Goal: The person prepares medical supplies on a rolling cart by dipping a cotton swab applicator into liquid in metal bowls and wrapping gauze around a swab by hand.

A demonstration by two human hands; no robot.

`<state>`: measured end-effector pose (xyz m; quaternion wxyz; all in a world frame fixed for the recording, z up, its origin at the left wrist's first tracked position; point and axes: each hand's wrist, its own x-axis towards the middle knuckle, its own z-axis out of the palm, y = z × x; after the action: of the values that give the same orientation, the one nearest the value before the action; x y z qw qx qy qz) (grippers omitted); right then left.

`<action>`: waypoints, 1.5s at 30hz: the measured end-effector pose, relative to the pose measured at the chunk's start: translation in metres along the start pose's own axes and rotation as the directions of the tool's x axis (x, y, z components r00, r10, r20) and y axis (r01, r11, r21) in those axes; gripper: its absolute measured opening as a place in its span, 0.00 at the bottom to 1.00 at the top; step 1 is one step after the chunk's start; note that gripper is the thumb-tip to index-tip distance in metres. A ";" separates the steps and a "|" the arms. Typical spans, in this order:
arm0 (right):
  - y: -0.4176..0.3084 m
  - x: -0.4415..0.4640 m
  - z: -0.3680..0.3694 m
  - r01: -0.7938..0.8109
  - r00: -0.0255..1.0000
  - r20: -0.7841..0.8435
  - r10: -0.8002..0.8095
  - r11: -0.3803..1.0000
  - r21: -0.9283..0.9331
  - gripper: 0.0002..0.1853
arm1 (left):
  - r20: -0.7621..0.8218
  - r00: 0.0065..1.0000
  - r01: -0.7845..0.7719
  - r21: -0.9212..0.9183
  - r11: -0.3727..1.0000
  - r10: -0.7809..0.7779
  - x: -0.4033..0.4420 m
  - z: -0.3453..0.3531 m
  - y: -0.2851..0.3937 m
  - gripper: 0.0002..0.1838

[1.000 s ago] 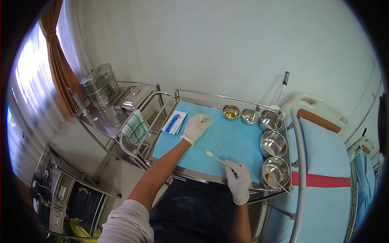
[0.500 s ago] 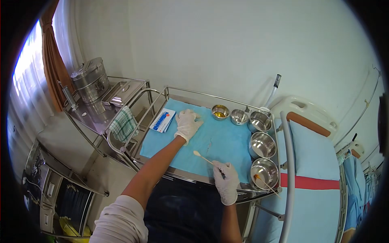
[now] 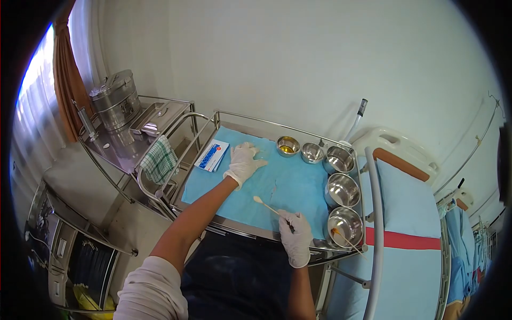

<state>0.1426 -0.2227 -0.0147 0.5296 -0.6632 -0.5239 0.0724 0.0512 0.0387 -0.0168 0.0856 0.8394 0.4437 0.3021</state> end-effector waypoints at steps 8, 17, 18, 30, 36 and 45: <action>-0.002 -0.001 0.000 -0.029 0.999 -0.036 0.029 1.000 0.011 0.09 | -0.224 0.973 -0.125 -0.302 0.945 0.058 -0.011 -0.027 0.020 0.18; 0.012 -0.004 0.008 -0.017 0.977 -0.209 0.028 0.998 0.055 0.09 | -0.009 0.992 -0.104 -0.593 0.799 0.123 -0.068 -0.062 0.033 0.11; 0.011 -0.004 0.008 -0.045 0.973 -0.219 0.069 0.993 0.109 0.09 | -0.008 0.993 -0.102 -0.595 0.797 0.122 -0.078 -0.066 0.035 0.11; 0.010 -0.002 0.001 -0.136 0.958 -0.233 0.170 0.979 0.152 0.09 | -0.002 0.849 -0.493 -0.364 0.790 0.528 -0.136 -0.051 0.047 0.14; 0.015 -0.005 0.003 -0.168 0.947 -0.262 0.188 0.981 0.097 0.09 | 0.004 0.872 -0.457 -0.350 0.818 0.489 -0.144 -0.041 0.043 0.18; 0.001 -0.008 -0.003 -0.139 0.942 -0.300 0.149 0.989 0.054 0.10 | 0.028 0.902 -0.417 -0.198 0.887 0.430 -0.150 -0.042 0.051 0.18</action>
<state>0.1418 -0.2309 -0.0182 0.6077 -0.6943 -0.3853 0.0168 -0.0018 -0.1157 -0.0264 0.1118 0.9143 0.2161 0.3237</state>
